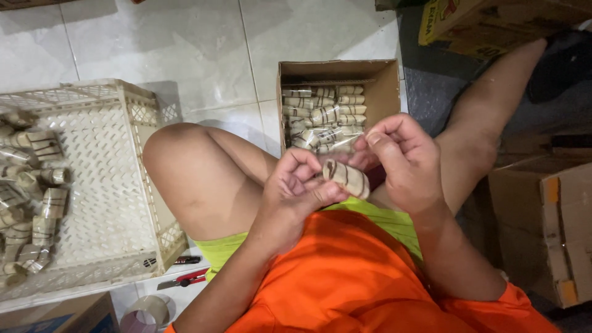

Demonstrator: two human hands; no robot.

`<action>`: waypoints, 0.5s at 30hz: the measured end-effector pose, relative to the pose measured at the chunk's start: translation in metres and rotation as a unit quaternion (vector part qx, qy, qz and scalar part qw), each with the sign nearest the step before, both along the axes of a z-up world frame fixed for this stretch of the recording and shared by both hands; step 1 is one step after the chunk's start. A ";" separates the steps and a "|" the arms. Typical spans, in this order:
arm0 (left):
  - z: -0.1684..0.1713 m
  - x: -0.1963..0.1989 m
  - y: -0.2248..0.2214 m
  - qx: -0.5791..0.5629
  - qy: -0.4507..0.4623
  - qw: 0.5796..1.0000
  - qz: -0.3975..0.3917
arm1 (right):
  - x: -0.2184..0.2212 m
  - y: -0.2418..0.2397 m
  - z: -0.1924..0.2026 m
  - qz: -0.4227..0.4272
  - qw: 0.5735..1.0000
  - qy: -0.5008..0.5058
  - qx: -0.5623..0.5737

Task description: Packing small wrapped items from a crate into cardboard boxes while sitting on the floor.

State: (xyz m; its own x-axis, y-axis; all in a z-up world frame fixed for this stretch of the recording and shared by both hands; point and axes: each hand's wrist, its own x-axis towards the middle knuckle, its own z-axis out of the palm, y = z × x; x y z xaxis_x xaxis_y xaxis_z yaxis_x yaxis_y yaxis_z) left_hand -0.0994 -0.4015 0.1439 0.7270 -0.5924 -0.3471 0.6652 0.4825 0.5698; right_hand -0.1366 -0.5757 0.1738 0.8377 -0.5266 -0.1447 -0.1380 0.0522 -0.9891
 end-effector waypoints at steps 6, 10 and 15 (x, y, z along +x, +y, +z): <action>0.005 0.007 0.003 -0.032 -0.013 0.998 -0.058 | 0.014 -0.009 0.011 0.041 0.999 0.020 0.007; 0.007 0.009 0.004 -0.035 -0.016 0.995 -0.087 | 0.023 -0.014 0.015 0.083 0.995 0.041 0.045; -0.002 0.007 -0.002 0.033 0.058 0.997 -0.036 | 0.011 -0.020 -0.013 0.032 0.999 -0.028 -0.023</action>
State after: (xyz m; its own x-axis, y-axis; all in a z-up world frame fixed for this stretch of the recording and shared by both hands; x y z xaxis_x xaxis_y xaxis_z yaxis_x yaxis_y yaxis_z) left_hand -0.0925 -0.4032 0.1423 0.6362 -0.6151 -0.4658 0.7600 0.3954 0.5159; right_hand -0.1259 -0.5957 0.1608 0.8763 -0.4760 -0.0743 -0.0847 -0.0004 -0.9964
